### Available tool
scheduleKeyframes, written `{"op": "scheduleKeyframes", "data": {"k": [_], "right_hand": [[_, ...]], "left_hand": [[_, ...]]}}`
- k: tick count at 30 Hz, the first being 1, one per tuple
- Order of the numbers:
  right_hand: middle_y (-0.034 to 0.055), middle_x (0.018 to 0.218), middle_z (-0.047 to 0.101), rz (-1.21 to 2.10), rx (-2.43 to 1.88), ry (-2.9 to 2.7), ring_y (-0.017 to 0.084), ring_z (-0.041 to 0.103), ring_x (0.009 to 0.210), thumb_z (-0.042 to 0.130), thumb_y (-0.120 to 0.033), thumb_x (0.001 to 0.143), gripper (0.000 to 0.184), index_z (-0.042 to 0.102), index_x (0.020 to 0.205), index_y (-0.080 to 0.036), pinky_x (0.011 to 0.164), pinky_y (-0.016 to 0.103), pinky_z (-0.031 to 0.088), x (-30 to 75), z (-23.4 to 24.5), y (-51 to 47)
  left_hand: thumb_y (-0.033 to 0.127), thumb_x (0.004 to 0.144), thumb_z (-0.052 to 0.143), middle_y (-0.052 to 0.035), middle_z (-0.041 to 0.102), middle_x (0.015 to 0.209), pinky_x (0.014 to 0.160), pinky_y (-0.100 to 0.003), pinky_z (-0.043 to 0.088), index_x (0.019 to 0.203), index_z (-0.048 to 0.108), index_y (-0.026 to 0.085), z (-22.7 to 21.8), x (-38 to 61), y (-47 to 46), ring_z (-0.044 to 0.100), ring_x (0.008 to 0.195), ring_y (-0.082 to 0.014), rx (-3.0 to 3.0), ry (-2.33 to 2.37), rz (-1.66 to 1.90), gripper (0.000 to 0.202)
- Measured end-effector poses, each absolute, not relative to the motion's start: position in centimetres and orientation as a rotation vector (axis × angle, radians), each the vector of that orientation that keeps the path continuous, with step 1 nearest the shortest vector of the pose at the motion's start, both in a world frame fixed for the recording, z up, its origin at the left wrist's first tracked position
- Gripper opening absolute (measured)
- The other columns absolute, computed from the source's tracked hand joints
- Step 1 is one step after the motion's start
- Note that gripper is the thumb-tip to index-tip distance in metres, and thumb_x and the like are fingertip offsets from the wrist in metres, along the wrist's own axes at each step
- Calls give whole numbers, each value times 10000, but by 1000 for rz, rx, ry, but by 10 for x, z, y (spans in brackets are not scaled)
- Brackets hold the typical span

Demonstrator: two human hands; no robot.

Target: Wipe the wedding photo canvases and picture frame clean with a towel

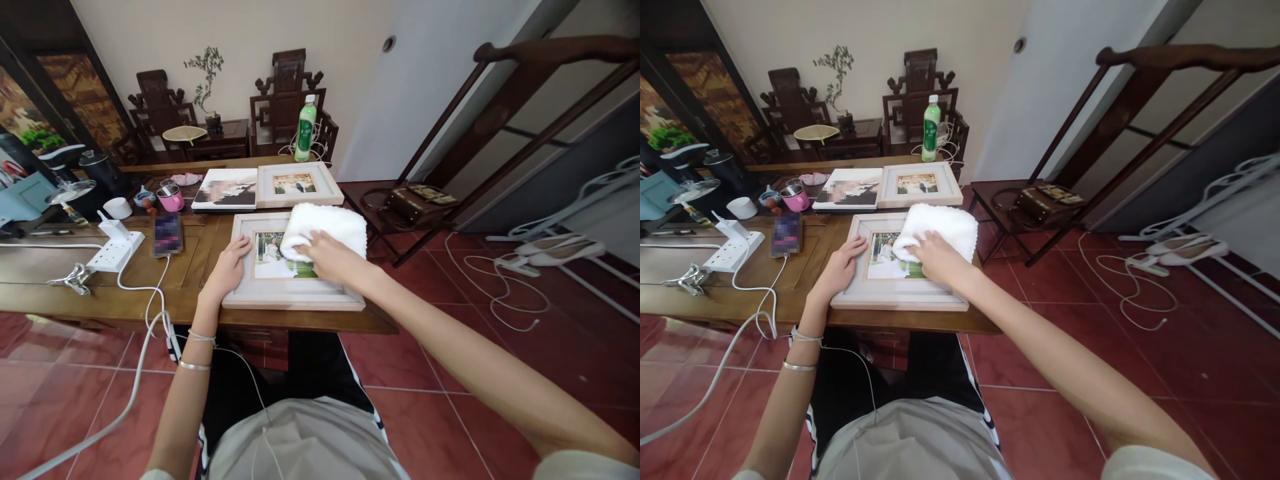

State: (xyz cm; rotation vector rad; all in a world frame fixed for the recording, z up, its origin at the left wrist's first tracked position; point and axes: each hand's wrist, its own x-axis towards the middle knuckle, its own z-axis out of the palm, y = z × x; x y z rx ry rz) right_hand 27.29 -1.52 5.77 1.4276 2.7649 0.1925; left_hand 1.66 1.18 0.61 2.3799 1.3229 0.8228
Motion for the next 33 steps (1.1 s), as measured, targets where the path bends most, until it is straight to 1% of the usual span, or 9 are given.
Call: {"op": "scheduleKeyframes", "data": {"k": [3,6,9,12,15,19,23,27,33], "right_hand": [[194,1158,614,36,1345,2768,297,578,1061,445,36,710,572,613,1242,-93,919,374,423,271,77,-62],[157,1026,656,-185,1299,2733,265,643,927,429,53,700,600,626,1233,-142,781,317,476,270,99,-99],[134,1032,665,-310,1326,2720,243,667,839,412,57,699,660,602,1275,-203,715,300,488,269,103,-110],[163,1149,630,-253,1399,2820,276,641,982,411,44,708,668,568,1316,-185,818,344,489,270,83,-91],[201,1276,559,-117,1524,2857,319,528,1192,408,36,727,646,537,1340,-120,950,402,439,272,61,-51],[222,1339,528,103,1720,2796,377,355,1334,382,42,747,660,447,1397,-49,1037,529,335,274,50,9],[171,1490,391,225,1640,2762,424,270,1364,388,42,732,650,520,1351,-103,1028,687,223,270,48,30],[150,1477,420,113,1417,2784,386,333,1342,406,36,712,628,581,1294,-121,1028,620,288,266,54,-9],[132,1308,600,-275,1196,2804,306,509,1235,413,50,677,659,627,1247,-200,955,467,433,265,95,-91]], "left_hand": [[-9,759,351,-103,545,1385,1175,-453,274,1268,601,110,5,17,12,394,1375,-232,2369,1322,854,580],[-5,761,355,-101,546,1385,1175,-444,278,1280,592,112,4,18,12,397,1374,-228,2355,1310,881,582],[-1,765,348,-113,534,1394,1175,-444,279,1294,576,95,4,17,11,390,1378,-232,2372,1314,870,584],[5,772,343,-126,523,1402,1176,-441,276,1301,566,76,5,16,11,380,1384,-236,2396,1308,841,578],[14,776,351,-125,518,1407,1175,-453,274,1307,562,83,5,15,12,371,1389,-242,2412,1283,823,575],[14,771,359,-109,514,1414,1173,-477,268,1314,560,112,5,14,14,365,1392,-244,2408,1265,814,587],[17,770,360,-108,523,1405,1174,-482,266,1308,567,115,5,14,13,371,1389,-245,2390,1271,823,585],[18,779,364,-88,520,1412,1176,-466,273,1322,556,141,5,16,12,379,1385,-232,2374,1285,868,589],[26,809,333,-162,494,1421,1173,-452,280,1318,536,43,6,18,10,382,1381,-246,2402,1336,842,548]]}}
